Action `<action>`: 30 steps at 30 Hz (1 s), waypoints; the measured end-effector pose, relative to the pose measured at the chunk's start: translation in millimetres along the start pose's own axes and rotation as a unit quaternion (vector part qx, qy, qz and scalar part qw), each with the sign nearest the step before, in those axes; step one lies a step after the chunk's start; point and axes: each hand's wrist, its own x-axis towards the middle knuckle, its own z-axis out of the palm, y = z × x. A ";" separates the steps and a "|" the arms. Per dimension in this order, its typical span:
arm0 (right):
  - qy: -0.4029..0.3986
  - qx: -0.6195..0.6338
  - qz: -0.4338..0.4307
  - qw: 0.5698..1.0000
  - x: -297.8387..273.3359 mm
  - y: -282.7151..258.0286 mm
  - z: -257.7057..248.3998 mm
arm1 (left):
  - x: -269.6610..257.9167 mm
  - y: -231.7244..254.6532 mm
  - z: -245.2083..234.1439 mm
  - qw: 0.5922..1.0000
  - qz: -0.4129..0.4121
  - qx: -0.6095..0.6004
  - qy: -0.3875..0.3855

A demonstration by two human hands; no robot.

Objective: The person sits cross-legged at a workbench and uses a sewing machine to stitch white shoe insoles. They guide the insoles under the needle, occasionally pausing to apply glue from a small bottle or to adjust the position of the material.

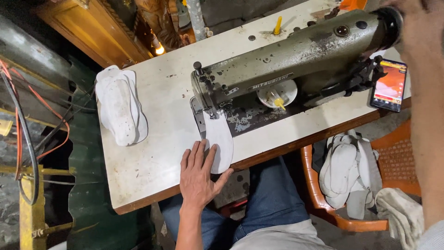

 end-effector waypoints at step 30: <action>-0.077 -0.064 -0.255 0.962 -208.8 -61.7 71.2 | 2.1 4.7 4.4 1.000 -0.019 0.009 0.023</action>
